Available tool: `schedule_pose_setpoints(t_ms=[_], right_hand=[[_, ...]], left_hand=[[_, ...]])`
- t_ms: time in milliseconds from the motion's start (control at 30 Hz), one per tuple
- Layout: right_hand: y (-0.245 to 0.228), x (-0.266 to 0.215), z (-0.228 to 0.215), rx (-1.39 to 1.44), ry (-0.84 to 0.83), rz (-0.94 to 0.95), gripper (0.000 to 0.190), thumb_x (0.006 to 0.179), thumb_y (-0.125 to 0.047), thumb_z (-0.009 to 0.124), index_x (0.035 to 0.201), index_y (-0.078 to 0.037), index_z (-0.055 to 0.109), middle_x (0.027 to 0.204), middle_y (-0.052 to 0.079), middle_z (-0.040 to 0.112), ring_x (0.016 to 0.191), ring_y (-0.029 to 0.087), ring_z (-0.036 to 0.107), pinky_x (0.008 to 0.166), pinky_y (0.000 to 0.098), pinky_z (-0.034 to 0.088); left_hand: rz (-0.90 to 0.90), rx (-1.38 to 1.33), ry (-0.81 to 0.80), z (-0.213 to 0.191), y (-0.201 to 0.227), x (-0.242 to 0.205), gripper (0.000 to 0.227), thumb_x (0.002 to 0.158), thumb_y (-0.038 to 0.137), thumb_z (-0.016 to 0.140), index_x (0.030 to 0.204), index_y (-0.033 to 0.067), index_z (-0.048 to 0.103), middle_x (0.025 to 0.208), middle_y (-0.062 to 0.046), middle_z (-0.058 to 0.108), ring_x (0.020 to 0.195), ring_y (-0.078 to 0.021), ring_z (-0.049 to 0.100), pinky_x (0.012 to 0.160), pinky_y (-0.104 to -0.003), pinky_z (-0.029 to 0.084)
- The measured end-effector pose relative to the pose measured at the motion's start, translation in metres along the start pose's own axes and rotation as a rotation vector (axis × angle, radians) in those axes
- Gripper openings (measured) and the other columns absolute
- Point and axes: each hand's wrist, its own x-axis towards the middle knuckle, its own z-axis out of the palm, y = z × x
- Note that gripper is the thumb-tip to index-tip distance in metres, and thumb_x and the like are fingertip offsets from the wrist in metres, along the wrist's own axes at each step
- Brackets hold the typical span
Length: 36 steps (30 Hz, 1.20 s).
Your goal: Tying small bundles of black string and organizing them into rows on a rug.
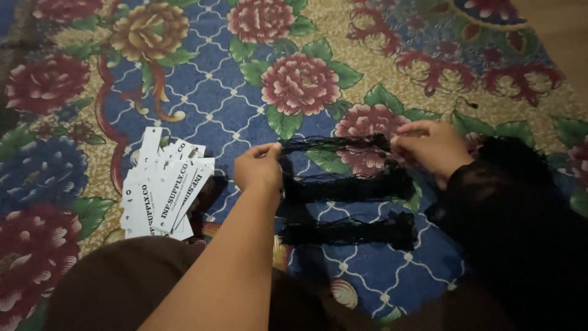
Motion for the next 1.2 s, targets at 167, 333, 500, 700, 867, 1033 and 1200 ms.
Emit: schedule_pose_setpoints(t_ms=[167, 333, 500, 700, 867, 1033, 1200], right_hand=[[-0.004, 0.009, 0.008, -0.132, -0.051, 0.042, 0.04, 0.076, -0.035, 0.087, 0.112, -0.023, 0.078, 0.096, 0.004, 0.076, 0.094, 0.021, 0.072, 0.078, 0.0366, 0.058], [0.011, 0.022, 0.011, -0.258, -0.045, 0.011, 0.038, 0.076, -0.04, 0.085, 0.112, -0.027, 0.079, 0.097, 0.001, 0.076, 0.1, 0.023, 0.072, 0.084, 0.0373, 0.056], [-0.018, -0.009, 0.003, -0.177, -0.097, -0.014, 0.046, 0.074, -0.035, 0.084, 0.118, -0.022, 0.076, 0.11, 0.006, 0.077, 0.105, 0.023, 0.072, 0.082, 0.0329, 0.057], [-0.023, -0.004, -0.003, -0.294, -0.152, -0.048, 0.075, 0.064, -0.032, 0.095, 0.13, -0.014, 0.066, 0.121, 0.013, 0.073, 0.117, 0.028, 0.068, 0.095, 0.0428, 0.055], [0.001, 0.024, -0.001, -0.427, -0.127, -0.096, 0.076, 0.06, -0.041, 0.097, 0.127, -0.027, 0.065, 0.114, 0.002, 0.074, 0.116, 0.023, 0.068, 0.1, 0.0397, 0.053], [0.009, 0.031, 0.001, -0.471, -0.126, -0.087, 0.068, 0.066, -0.047, 0.093, 0.125, -0.03, 0.065, 0.112, -0.003, 0.075, 0.121, 0.02, 0.065, 0.104, 0.039, 0.049], [-0.013, 0.009, -0.005, -0.366, -0.136, -0.074, 0.065, 0.068, -0.033, 0.092, 0.127, -0.02, 0.066, 0.116, 0.008, 0.076, 0.111, 0.026, 0.071, 0.099, 0.0416, 0.053]], left_hand=[[0.041, 0.126, 0.064, -0.006, 0.016, -0.009, 0.008, 0.081, 0.044, 0.084, 0.087, 0.0394, 0.081, 0.084, 0.012, 0.078, 0.099, -0.0203, 0.074, 0.088, -0.035, 0.059], [-0.03, 0.166, 0.077, -0.002, 0.02, -0.011, 0.007, 0.082, 0.046, 0.084, 0.087, 0.0431, 0.079, 0.086, 0.019, 0.074, 0.101, -0.0174, 0.074, 0.091, -0.037, 0.058], [-0.034, 0.144, 0.058, -0.009, 0.025, -0.022, 0.015, 0.082, 0.046, 0.084, 0.092, 0.0363, 0.078, 0.09, 0.017, 0.075, 0.107, -0.0191, 0.072, 0.094, -0.04, 0.056], [0.08, 0.063, 0.048, -0.011, 0.022, -0.028, 0.027, 0.085, 0.046, 0.081, 0.097, 0.0225, 0.077, 0.096, 0.005, 0.076, 0.112, -0.0256, 0.07, 0.096, -0.046, 0.055], [0.187, 0.081, 0.033, -0.011, 0.016, -0.037, 0.033, 0.084, 0.042, 0.082, 0.101, 0.0158, 0.072, 0.099, -0.005, 0.075, 0.113, -0.032, 0.068, 0.1, -0.049, 0.052], [0.24, 0.122, 0.0, -0.017, 0.015, -0.049, 0.037, 0.084, 0.043, 0.082, 0.107, 0.0163, 0.068, 0.105, -0.008, 0.071, 0.115, -0.0358, 0.066, 0.104, -0.047, 0.05], [0.244, 0.126, -0.029, -0.02, 0.016, -0.055, 0.04, 0.084, 0.043, 0.082, 0.11, 0.0152, 0.067, 0.106, -0.009, 0.067, 0.116, -0.0372, 0.064, 0.105, -0.048, 0.048]])
